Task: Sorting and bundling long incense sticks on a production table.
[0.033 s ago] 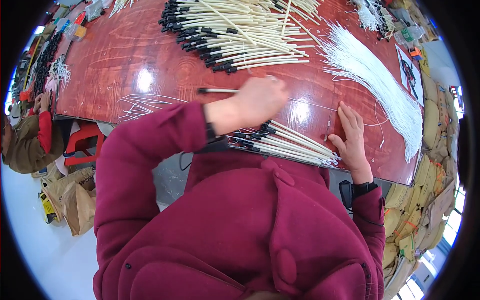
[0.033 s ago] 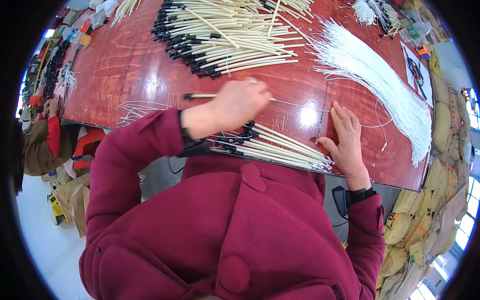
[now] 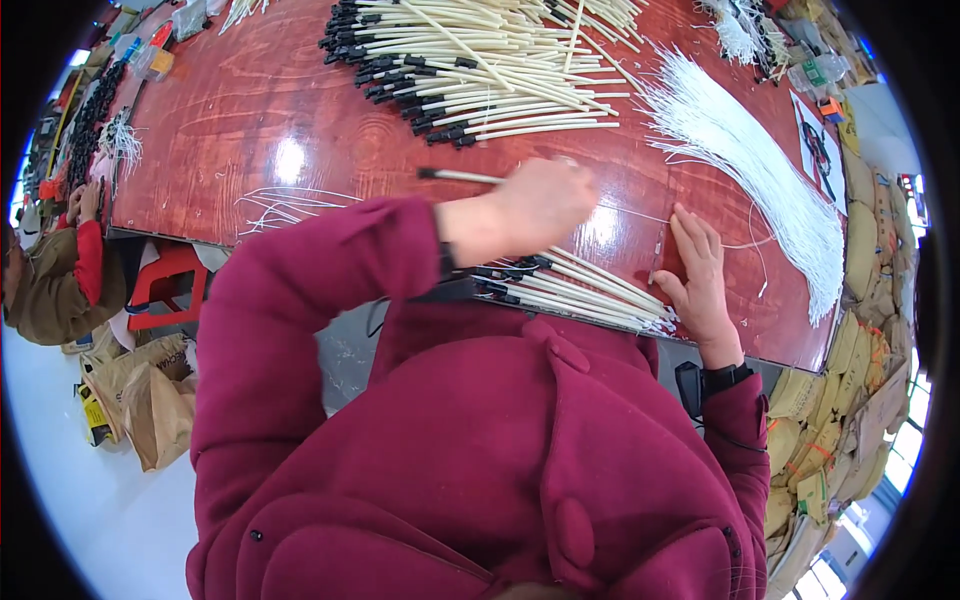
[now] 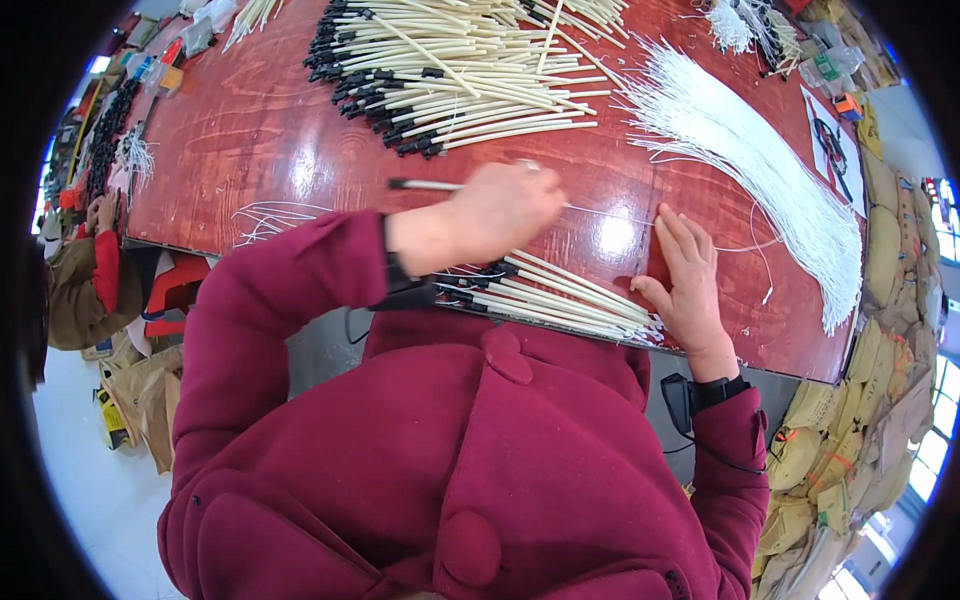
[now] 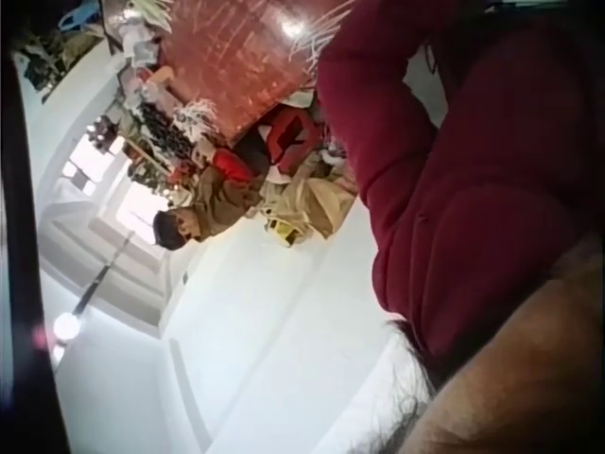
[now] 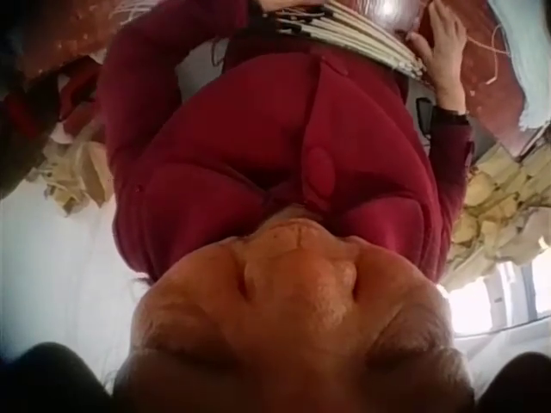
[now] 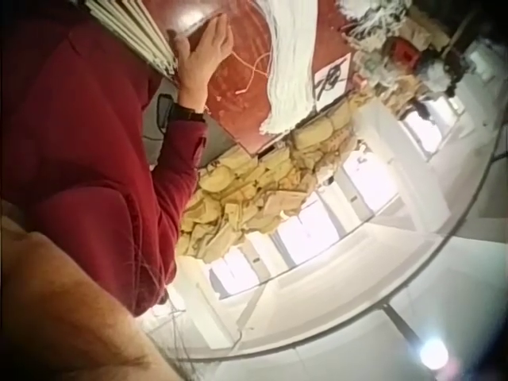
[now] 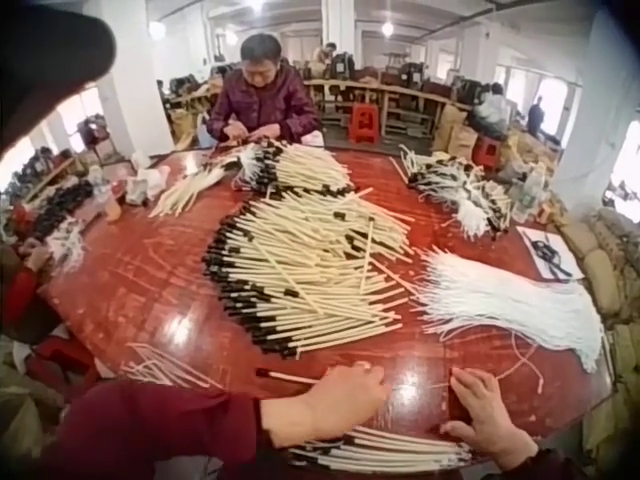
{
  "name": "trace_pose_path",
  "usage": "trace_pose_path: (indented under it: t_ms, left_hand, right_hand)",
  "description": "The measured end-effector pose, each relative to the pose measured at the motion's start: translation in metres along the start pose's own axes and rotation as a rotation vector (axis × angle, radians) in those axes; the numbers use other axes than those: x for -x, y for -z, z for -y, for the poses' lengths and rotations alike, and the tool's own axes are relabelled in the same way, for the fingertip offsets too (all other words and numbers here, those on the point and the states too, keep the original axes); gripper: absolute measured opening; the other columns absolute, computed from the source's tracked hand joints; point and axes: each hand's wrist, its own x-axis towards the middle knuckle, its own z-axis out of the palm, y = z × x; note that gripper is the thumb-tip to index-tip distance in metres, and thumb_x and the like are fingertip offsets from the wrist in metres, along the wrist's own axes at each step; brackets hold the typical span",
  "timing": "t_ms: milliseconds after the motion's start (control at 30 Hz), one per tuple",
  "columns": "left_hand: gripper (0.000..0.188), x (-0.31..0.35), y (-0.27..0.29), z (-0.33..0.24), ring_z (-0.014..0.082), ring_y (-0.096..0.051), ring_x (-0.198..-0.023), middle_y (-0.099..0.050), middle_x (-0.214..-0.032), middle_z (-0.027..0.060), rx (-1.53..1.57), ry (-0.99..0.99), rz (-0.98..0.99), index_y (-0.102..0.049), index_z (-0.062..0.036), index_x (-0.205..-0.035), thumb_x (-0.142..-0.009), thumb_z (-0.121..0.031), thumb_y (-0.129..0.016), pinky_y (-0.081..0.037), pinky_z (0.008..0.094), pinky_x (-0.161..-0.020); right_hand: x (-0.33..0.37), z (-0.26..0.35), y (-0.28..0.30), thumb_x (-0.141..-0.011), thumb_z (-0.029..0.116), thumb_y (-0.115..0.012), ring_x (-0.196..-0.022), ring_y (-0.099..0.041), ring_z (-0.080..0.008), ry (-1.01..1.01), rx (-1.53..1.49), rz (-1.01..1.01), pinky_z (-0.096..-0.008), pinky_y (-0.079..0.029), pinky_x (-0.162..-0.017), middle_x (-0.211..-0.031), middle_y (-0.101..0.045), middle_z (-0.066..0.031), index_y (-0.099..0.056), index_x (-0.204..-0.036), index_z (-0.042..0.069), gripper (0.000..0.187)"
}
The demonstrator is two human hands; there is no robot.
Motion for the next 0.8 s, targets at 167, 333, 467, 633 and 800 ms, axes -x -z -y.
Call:
trace_pose_path:
  t_ms: [167, 333, 467, 633, 800]
  left_hand:
    - [0.011, -0.048, -0.014, -0.039, 0.0267, -0.069, -0.088, -0.067, -0.095, 0.0093, 0.055, -0.107, 0.006, -0.066, -0.0059, -0.091, -0.081, -0.011, -0.065, -0.058, 0.0409, -0.069]
    - [0.012, -0.008, 0.017, -0.027, 0.0273, -0.069, -0.090, -0.064, -0.094, 0.0093, 0.019, 0.029, -0.050, -0.064, -0.0063, -0.093, -0.085, -0.015, -0.066, -0.057, 0.0408, -0.072]
    - [0.012, 0.035, 0.024, 0.014, 0.0313, -0.067, -0.093, -0.060, -0.097, 0.0102, 0.026, 0.251, -0.101, -0.060, -0.0057, -0.096, -0.090, -0.014, -0.065, -0.056, 0.0425, -0.071]
    - [0.013, 0.047, 0.019, 0.030, 0.0366, -0.066, -0.095, -0.060, -0.099, 0.0127, -0.004, 0.477, -0.025, -0.056, -0.0030, -0.101, -0.091, -0.007, -0.063, -0.055, 0.0475, -0.072]
    - [0.013, 0.048, 0.022, 0.021, 0.0346, -0.066, -0.085, -0.062, -0.094, 0.0136, 0.224, 0.400, -0.126, -0.057, -0.0024, -0.105, -0.093, -0.003, -0.062, -0.053, 0.0432, -0.068]
  right_hand:
    - [-0.015, 0.023, -0.009, -0.092, 0.043, -0.064, -0.140, -0.041, -0.0385, 0.107, -0.090, -0.051, -0.0473, -0.030, -0.118, -0.158, -0.043, -0.0149, -0.048, -0.147, -0.003, 0.074]
    - [-0.014, 0.000, -0.005, -0.092, 0.036, -0.068, -0.134, -0.045, -0.0375, 0.049, -0.079, -0.164, -0.0469, -0.034, -0.113, -0.154, -0.047, -0.0151, -0.052, -0.144, -0.001, 0.066]
    - [-0.029, 0.006, -0.003, -0.091, 0.029, -0.070, -0.131, -0.048, -0.0368, 0.020, -0.058, -0.116, -0.0455, -0.035, -0.113, -0.150, -0.050, -0.0152, -0.053, -0.145, 0.005, 0.062]
    - [-0.060, 0.026, -0.012, -0.085, 0.015, -0.076, -0.124, -0.053, -0.0327, 0.140, -0.076, -0.129, -0.0436, -0.039, -0.107, -0.140, -0.058, -0.0113, -0.061, -0.135, 0.008, 0.053]
    - [-0.070, 0.025, -0.013, -0.083, 0.012, -0.077, -0.106, -0.060, -0.0251, 0.234, -0.080, -0.177, -0.0401, -0.042, -0.094, -0.114, -0.069, -0.0044, -0.070, -0.108, 0.008, 0.026]
